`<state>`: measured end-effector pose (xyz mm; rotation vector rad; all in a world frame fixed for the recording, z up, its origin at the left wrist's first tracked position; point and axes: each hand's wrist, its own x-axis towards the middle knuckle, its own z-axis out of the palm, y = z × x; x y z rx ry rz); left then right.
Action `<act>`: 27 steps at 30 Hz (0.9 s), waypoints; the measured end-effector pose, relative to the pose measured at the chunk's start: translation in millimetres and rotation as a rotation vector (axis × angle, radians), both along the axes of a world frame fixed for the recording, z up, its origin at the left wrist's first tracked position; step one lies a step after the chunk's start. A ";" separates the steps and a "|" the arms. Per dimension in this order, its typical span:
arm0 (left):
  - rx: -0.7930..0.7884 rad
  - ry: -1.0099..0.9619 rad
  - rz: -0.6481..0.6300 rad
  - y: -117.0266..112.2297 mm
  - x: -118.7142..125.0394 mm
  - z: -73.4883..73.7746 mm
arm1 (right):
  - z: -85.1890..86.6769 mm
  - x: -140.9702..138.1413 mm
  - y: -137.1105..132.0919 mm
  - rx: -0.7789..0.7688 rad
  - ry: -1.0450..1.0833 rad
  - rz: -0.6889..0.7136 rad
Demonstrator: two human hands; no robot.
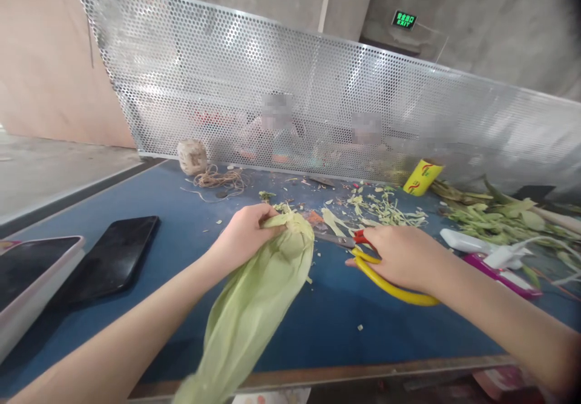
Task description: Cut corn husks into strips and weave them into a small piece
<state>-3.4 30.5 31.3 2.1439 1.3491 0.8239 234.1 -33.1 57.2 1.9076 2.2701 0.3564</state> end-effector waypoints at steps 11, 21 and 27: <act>-0.163 -0.035 -0.176 5.2 -0.8 8.8 | 1.8 8.7 -11.2 -0.150 0.039 0.022; -0.213 -0.087 -0.236 4.5 -1.2 6.3 | -2.3 16.3 -15.3 -0.136 0.114 -0.025; -0.129 -0.095 -0.170 -2.7 3.7 6.9 | -3.6 18.2 -13.6 -0.147 0.134 -0.089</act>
